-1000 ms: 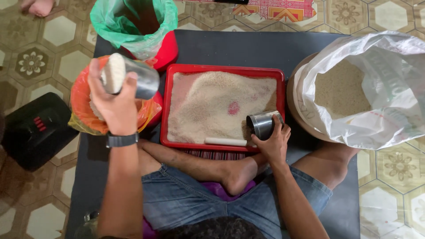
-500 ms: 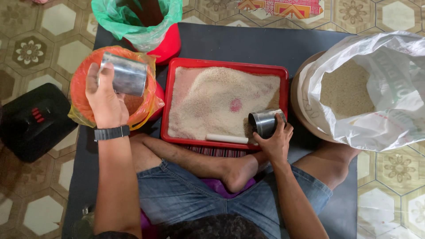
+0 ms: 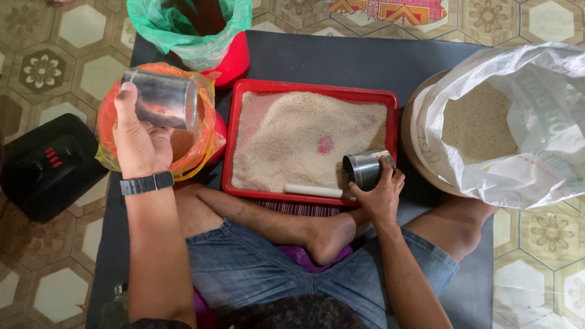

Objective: The person transfers rice from various containers into a red tray by scooping it with a metal cup, then tamps the rice in the cup with a stick before pouring it into a bag or bucket.

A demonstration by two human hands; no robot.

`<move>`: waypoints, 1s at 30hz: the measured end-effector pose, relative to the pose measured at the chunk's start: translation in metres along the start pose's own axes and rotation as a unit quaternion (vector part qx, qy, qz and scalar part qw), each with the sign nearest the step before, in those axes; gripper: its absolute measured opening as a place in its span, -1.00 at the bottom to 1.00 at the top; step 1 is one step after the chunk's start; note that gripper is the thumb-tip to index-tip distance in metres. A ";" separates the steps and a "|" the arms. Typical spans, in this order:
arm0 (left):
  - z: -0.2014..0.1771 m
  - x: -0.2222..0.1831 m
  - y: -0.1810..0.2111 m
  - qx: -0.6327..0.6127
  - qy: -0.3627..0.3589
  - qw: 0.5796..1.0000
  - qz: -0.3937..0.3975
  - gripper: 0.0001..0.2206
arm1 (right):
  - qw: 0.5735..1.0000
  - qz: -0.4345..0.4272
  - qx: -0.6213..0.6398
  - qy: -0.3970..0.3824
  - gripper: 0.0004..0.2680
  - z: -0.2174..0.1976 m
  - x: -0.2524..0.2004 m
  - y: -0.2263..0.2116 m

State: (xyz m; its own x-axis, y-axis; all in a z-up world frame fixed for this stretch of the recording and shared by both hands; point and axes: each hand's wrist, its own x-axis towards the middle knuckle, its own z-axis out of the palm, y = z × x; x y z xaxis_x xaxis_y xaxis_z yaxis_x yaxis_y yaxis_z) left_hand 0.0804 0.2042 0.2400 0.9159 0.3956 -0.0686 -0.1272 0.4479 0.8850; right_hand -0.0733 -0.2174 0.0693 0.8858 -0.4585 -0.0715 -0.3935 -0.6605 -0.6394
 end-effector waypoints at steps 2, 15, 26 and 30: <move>0.000 -0.001 0.003 -0.004 -0.001 1.000 -0.005 -0.30 | 1.000 0.002 0.000 0.000 -0.23 -0.001 -0.001 -0.002; 0.029 -0.020 0.035 -0.047 0.081 0.991 -0.099 -0.33 | 0.995 -0.098 -0.028 0.023 -0.25 -0.005 -0.007 -0.003; 0.004 -0.020 0.000 0.118 0.094 0.988 0.044 -0.39 | 0.994 -0.106 -0.018 0.033 -0.24 0.000 -0.006 0.004; 0.007 -0.037 -0.006 0.217 0.069 0.963 0.144 -0.40 | 0.994 -0.103 0.011 0.036 -0.24 -0.001 -0.007 0.003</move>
State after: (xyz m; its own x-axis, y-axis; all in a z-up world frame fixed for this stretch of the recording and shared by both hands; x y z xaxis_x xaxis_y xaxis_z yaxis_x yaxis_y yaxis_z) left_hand 0.0497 0.1808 0.2404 0.8033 0.5694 0.1748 -0.1705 -0.0614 0.9834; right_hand -0.0812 -0.2165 0.0683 0.9265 -0.3576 0.1169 -0.2000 -0.7313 -0.6521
